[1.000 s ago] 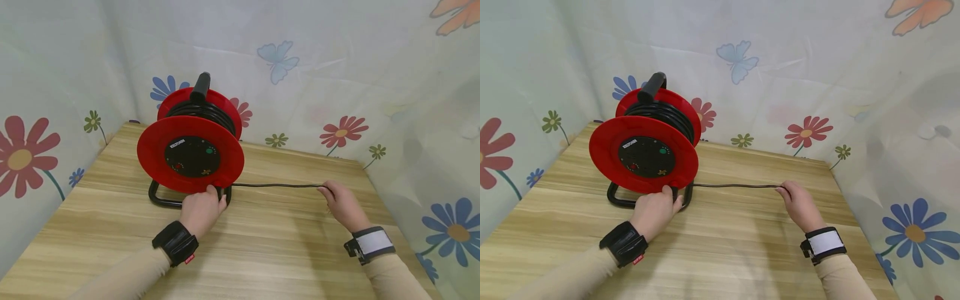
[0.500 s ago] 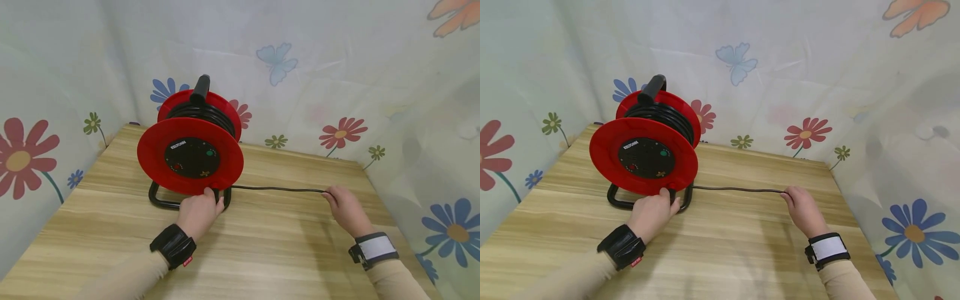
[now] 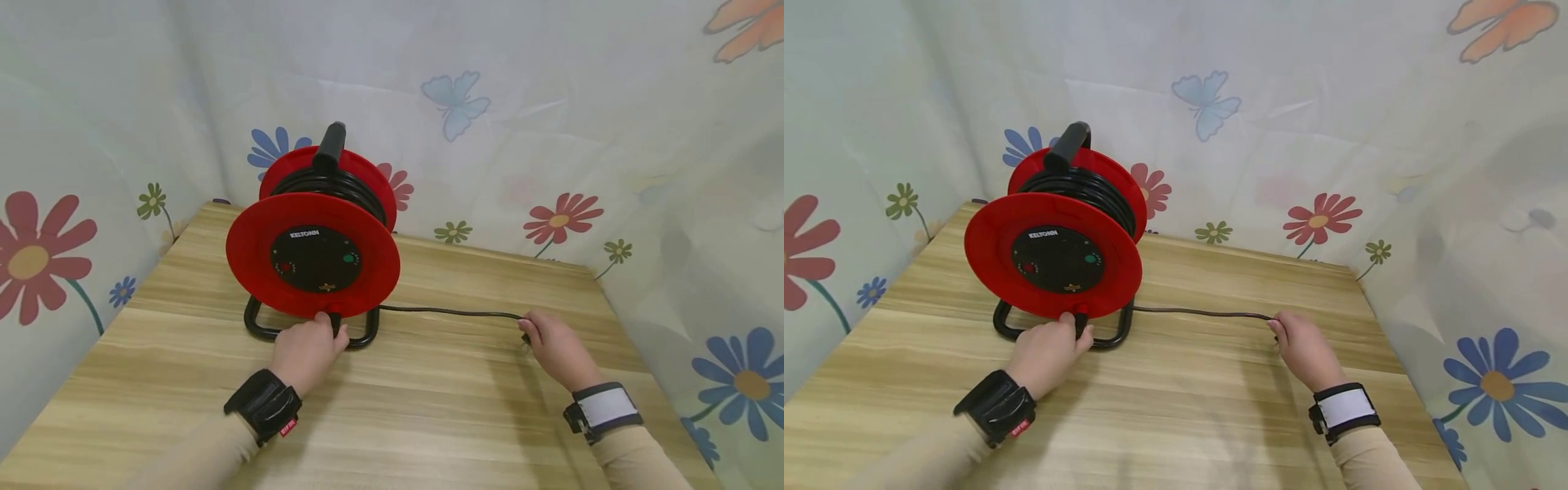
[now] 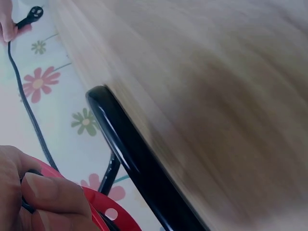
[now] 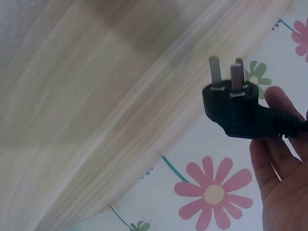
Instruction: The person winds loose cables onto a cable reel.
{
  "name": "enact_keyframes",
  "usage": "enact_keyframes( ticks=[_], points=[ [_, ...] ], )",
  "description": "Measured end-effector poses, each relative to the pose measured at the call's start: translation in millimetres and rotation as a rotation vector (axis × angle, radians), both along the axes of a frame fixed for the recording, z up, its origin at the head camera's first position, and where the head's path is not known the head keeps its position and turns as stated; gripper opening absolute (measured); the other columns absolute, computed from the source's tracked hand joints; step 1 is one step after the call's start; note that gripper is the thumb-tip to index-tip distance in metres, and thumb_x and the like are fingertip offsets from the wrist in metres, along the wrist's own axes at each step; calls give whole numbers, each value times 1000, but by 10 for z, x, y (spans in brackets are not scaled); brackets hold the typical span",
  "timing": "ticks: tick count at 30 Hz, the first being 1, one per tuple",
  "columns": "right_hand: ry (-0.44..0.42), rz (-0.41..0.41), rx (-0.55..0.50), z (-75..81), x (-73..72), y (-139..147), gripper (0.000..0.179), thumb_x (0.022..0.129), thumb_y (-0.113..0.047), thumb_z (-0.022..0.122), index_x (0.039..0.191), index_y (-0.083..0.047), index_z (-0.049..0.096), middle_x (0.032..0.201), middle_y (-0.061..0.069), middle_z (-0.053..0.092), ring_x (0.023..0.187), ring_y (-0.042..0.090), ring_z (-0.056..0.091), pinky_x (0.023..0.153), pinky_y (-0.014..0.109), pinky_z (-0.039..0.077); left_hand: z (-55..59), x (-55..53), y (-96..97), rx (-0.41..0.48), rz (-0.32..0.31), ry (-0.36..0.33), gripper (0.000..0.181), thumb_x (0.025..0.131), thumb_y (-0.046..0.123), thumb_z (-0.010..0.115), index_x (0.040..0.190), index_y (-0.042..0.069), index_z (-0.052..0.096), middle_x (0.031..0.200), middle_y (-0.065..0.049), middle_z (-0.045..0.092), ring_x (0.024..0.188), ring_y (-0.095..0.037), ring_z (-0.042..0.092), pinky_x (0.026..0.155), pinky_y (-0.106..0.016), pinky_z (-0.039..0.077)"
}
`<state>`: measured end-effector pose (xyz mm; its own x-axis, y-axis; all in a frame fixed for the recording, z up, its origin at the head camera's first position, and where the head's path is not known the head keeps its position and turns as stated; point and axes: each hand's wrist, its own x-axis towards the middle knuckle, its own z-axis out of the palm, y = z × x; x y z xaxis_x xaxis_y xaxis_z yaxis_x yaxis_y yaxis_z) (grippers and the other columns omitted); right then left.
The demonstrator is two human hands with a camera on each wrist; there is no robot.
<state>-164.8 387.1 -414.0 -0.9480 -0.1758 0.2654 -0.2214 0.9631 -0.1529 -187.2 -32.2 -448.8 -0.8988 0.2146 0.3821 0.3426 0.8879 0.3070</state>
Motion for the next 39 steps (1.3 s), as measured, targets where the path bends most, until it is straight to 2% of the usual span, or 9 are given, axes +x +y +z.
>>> enact_keyframes(
  ticks=[6, 13, 18, 32, 39],
  points=[
    [-12, -20, -14, -1, 19, -1, 20, 100, -17, 46, 89, -5, 56, 72, 6, 56, 59, 15, 48, 53, 34, 41, -11, -4, -51, 7, 0, -14, 38, 88, 35, 54, 64, 5, 50, 42, -3, 45, 38, -23, 45, 31, -35, 34],
    [91, 20, -7, -35, 35, -1, 17, 96, -15, 55, 82, -6, 58, 66, 3, 49, 58, 15, 43, 52, 33, 38, -8, 2, -113, 29, -5, -64, 39, 90, 37, 52, 65, 6, 51, 44, -3, 46, 39, -22, 45, 32, -35, 34],
    [117, 34, -23, -71, 43, -9, 19, 95, -15, 57, 77, -9, 55, 64, 2, 46, 58, 16, 41, 52, 32, 35, 16, 11, -151, 55, -25, -114, 40, 91, 37, 51, 67, 6, 51, 47, -4, 47, 41, -21, 45, 34, -34, 33],
    [39, -1, -25, -182, -21, -154, 16, 96, -17, 56, 84, -7, 59, 70, 4, 53, 63, 18, 45, 55, 34, 39, 9, 7, -353, 104, -36, -168, 37, 91, 36, 53, 69, 6, 53, 53, -7, 51, 44, -22, 48, 38, -35, 35],
    [27, 26, -28, -249, -78, -262, 19, 96, -20, 55, 83, -8, 60, 71, 3, 53, 63, 17, 46, 56, 34, 40, 22, -2, -510, 144, -29, -211, 35, 91, 36, 52, 73, 7, 53, 57, -8, 54, 48, -23, 50, 39, -34, 36]
  ],
)
